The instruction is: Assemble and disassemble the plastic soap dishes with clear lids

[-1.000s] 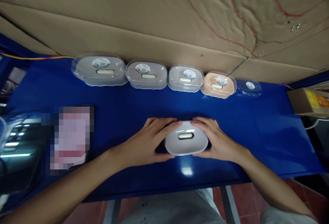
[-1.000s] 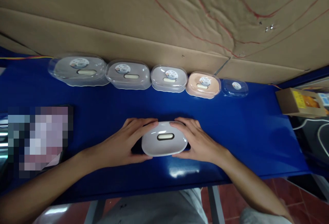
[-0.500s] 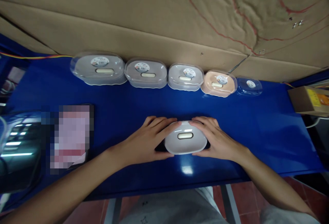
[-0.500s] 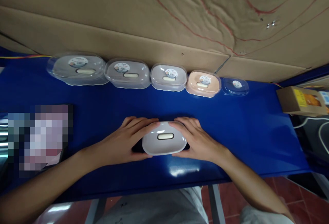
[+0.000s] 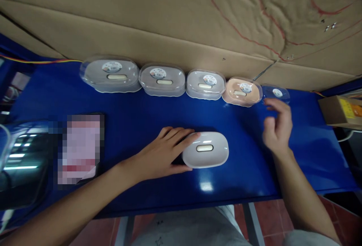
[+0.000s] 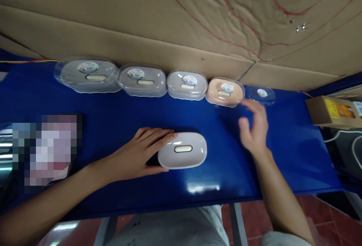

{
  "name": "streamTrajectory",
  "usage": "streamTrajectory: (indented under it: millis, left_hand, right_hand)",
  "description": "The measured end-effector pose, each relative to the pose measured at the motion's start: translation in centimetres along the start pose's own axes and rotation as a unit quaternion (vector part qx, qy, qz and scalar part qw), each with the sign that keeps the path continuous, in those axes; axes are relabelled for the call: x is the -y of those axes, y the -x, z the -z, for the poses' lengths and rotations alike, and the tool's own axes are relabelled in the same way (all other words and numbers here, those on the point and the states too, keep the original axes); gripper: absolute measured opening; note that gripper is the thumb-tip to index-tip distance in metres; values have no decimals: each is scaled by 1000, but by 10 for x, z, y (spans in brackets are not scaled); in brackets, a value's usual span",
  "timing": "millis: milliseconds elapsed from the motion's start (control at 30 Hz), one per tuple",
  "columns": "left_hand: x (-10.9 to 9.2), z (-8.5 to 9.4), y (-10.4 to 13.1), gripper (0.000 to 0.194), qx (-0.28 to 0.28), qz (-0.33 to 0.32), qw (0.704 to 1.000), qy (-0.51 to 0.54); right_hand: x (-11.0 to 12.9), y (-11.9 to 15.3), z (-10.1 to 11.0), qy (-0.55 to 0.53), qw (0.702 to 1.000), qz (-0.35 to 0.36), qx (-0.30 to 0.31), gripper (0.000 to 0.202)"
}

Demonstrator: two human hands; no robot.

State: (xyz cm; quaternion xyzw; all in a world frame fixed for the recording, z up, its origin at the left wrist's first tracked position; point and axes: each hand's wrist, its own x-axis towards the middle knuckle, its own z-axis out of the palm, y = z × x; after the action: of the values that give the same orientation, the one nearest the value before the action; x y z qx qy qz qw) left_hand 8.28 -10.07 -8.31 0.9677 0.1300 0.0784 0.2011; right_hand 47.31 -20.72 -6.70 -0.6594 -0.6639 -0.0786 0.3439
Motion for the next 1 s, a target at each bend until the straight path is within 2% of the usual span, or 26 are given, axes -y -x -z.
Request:
streamTrajectory:
  millis: [67,133,200,267,367,500,633,733,800,900,967,1000]
  left_hand:
    - [0,0,0,94,-1,-2,1000,-1]
    - [1,0,1,94,-2,-3,1000,-3]
    - [1,0,1,93,-2,-3,1000,-6]
    - [1,0,1,92,-2,-5,1000,-9]
    - [1,0,1,90,-5,-11,1000,-13]
    - [0,0,0,91,-8,-8,1000,-11]
    - [-1,1,1,93,-7,-2,1000,-1]
    - [-1,2,1,93,-3,-1,1000,10]
    - [0,3,1,97,-4,3,1000,29]
    - [0,2,0,112,-9,27,997,71]
    - [-1,0,-1,123,-11,48,994,93]
    - [-1,-2,-1,126,-12,58,993,100]
  right_hand:
    - [-34,-7,3,102,992,-71,-18,60]
    - [-61,-10,3,177,970,-165,12,70]
    - [-76,-11,3,207,947,-240,59,77]
    - [-79,-9,2,215,934,-263,108,81]
    - [-72,-8,4,237,930,-239,146,79]
    - [-65,-4,15,267,922,-244,135,80]
    - [-67,5,30,223,931,-236,168,93]
    - [-74,9,41,175,927,-259,206,107]
    - [-73,6,47,145,938,-250,192,106]
    - [-45,-2,50,122,976,-144,109,92]
    - [-5,-4,45,87,991,-48,92,87]
    - [18,-3,40,61,992,-3,107,88]
